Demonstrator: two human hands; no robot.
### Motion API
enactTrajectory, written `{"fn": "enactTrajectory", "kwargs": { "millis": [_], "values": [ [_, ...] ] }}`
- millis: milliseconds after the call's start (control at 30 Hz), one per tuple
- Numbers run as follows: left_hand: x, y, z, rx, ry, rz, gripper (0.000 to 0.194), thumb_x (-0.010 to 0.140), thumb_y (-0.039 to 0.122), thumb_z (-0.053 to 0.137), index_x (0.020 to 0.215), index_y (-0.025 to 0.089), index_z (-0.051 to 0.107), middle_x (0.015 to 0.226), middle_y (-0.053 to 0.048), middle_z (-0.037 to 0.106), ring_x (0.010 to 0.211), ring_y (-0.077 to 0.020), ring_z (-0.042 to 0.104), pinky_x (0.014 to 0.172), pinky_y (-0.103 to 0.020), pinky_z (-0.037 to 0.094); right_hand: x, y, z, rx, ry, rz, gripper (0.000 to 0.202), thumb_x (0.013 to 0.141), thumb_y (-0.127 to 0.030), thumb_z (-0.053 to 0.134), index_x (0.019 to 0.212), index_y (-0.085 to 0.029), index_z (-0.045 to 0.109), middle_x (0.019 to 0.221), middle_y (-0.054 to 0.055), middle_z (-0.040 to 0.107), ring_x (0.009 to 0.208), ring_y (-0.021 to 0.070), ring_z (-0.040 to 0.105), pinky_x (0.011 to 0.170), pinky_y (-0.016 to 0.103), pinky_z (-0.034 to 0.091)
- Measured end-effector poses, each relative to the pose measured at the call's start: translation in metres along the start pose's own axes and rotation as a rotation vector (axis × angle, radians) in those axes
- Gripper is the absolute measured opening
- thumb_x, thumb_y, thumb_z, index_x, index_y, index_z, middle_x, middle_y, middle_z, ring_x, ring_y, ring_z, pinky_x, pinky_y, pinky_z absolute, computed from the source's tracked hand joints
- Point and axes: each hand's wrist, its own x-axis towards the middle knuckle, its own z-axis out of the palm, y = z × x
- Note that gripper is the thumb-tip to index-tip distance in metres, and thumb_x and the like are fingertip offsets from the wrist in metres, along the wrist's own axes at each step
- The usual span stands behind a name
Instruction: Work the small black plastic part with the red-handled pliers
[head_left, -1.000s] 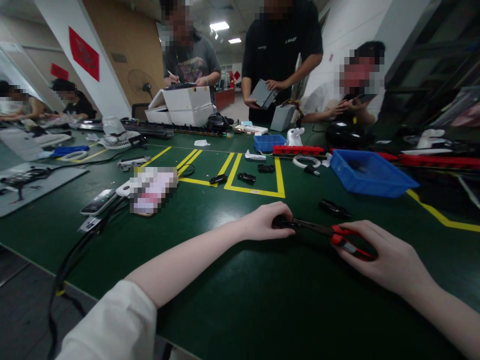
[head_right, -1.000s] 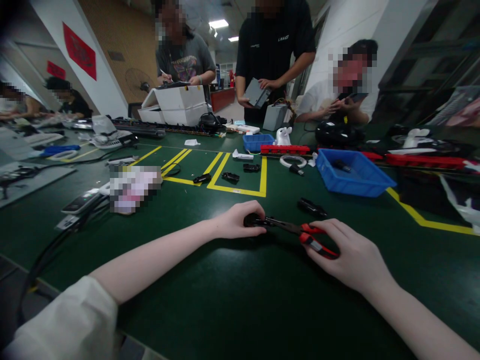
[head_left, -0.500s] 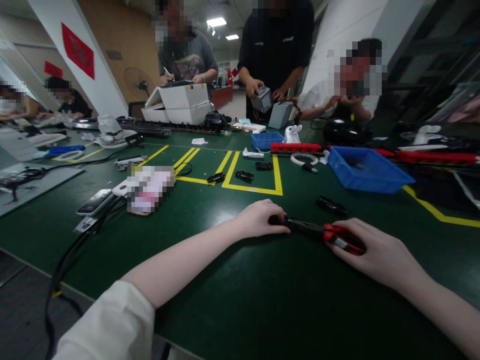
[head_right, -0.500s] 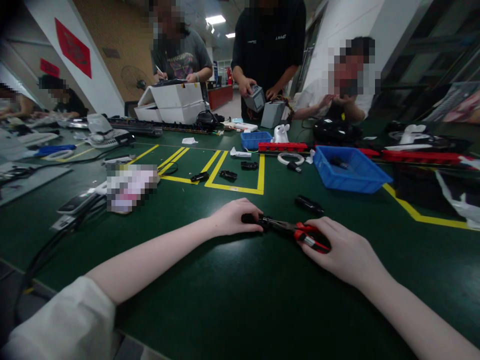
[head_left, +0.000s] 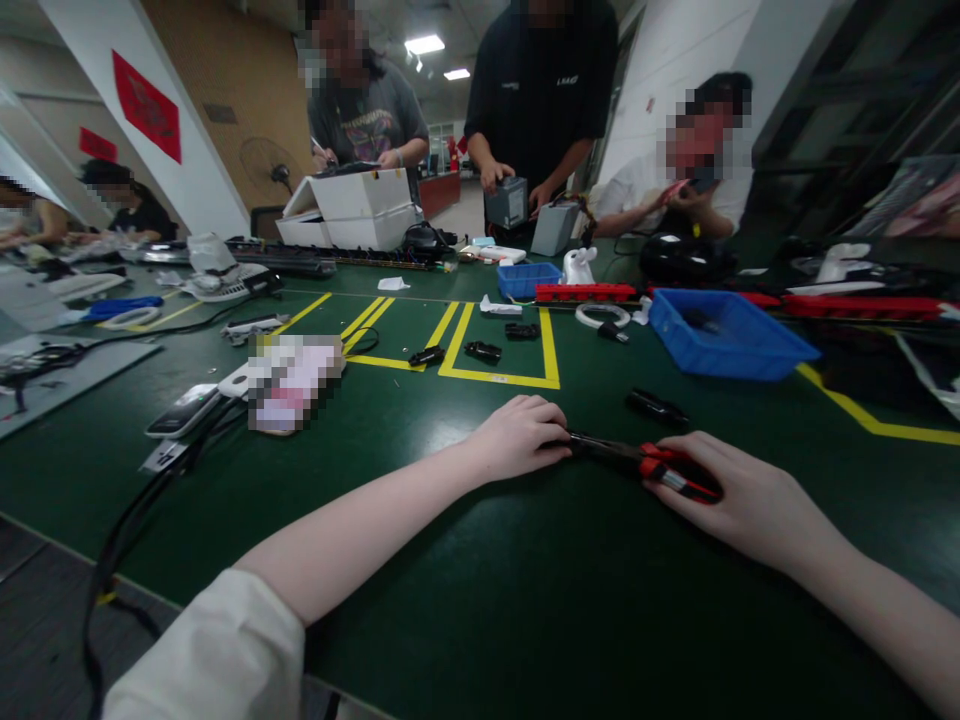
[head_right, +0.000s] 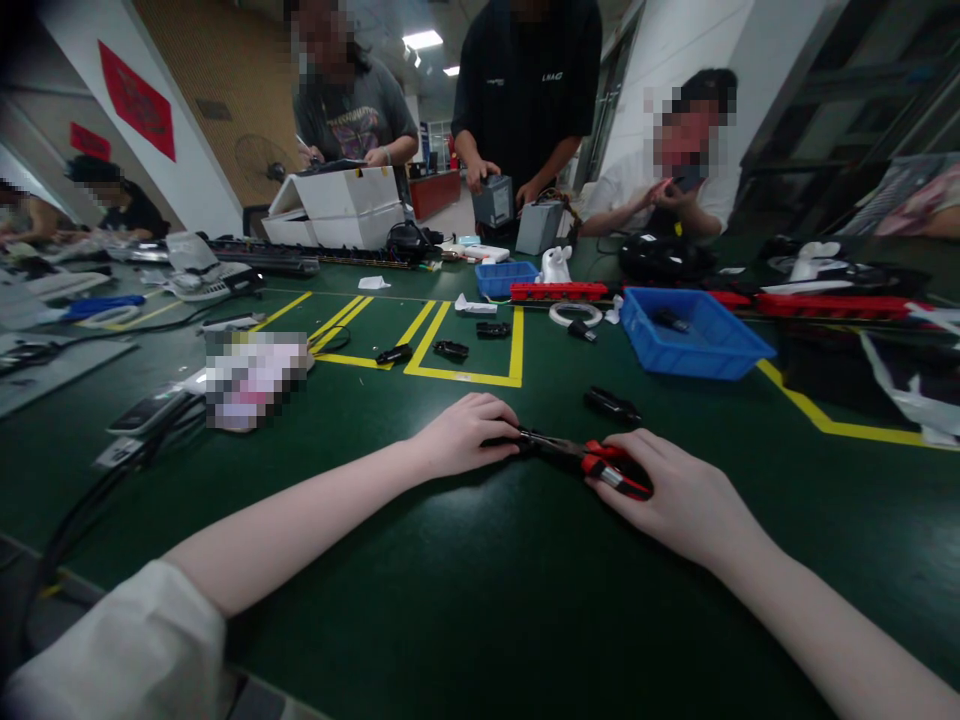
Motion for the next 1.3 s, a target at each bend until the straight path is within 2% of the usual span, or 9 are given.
{"fn": "enactTrajectory", "kwargs": {
  "millis": [133, 400, 833, 1033, 1200, 1300],
  "values": [
    [0.001, 0.0, 0.001, 0.003, -0.016, 0.008, 0.018, 0.096, 0.027, 0.059, 0.104, 0.015, 0.07, 0.115, -0.007, 0.064, 0.106, -0.0193, 0.058, 0.091, -0.032, 0.05, 0.001, -0.002, -0.002, 0.0, 0.005, -0.009, 0.045, 0.081, -0.06, 0.058, 0.107, -0.023, 0.065, 0.105, 0.008, 0.071, 0.087, 0.0262, 0.07, 0.068, 0.039, 0.06],
    [0.001, 0.002, 0.002, 0.006, -0.035, -0.011, 0.021, 0.098, 0.027, 0.054, 0.111, 0.017, 0.067, 0.116, -0.008, 0.064, 0.107, -0.02, 0.058, 0.092, -0.033, 0.051, 0.001, -0.006, -0.003, 0.004, 0.018, -0.01, 0.043, 0.081, -0.059, 0.058, 0.106, -0.025, 0.065, 0.102, 0.007, 0.071, 0.086, 0.0256, 0.07, 0.069, 0.038, 0.059],
    [0.002, 0.006, 0.003, -0.011, -0.024, -0.04, 0.017, 0.096, 0.026, 0.055, 0.106, 0.014, 0.063, 0.117, -0.009, 0.06, 0.107, -0.0207, 0.057, 0.091, -0.033, 0.053, 0.0, -0.009, -0.008, 0.007, 0.015, -0.029, 0.038, 0.083, -0.054, 0.06, 0.108, -0.025, 0.065, 0.104, 0.007, 0.071, 0.088, 0.0228, 0.07, 0.072, 0.036, 0.059],
    [0.003, 0.01, -0.003, -0.059, -0.048, -0.072, 0.017, 0.096, 0.026, 0.056, 0.109, 0.015, 0.059, 0.12, -0.01, 0.058, 0.109, -0.0214, 0.057, 0.092, -0.033, 0.052, -0.001, -0.009, -0.008, 0.022, 0.013, -0.033, 0.041, 0.084, -0.058, 0.06, 0.109, -0.026, 0.065, 0.106, 0.007, 0.071, 0.089, 0.0236, 0.07, 0.073, 0.038, 0.059],
    [0.003, 0.009, -0.004, -0.116, -0.097, -0.096, 0.016, 0.095, 0.028, 0.056, 0.107, 0.017, 0.055, 0.114, -0.009, 0.059, 0.1, -0.0205, 0.06, 0.086, -0.032, 0.052, -0.001, -0.005, -0.005, 0.011, 0.024, -0.045, 0.042, 0.084, -0.059, 0.059, 0.11, -0.027, 0.065, 0.106, 0.007, 0.071, 0.088, 0.024, 0.07, 0.071, 0.038, 0.059],
    [0.003, 0.007, -0.003, -0.132, -0.109, -0.099, 0.015, 0.097, 0.028, 0.054, 0.108, 0.017, 0.054, 0.113, -0.009, 0.059, 0.101, -0.0209, 0.059, 0.086, -0.033, 0.051, -0.001, -0.003, -0.003, -0.002, 0.036, -0.064, 0.044, 0.084, -0.06, 0.058, 0.112, -0.026, 0.064, 0.106, 0.008, 0.07, 0.088, 0.0239, 0.07, 0.072, 0.038, 0.059]
  ]
}}
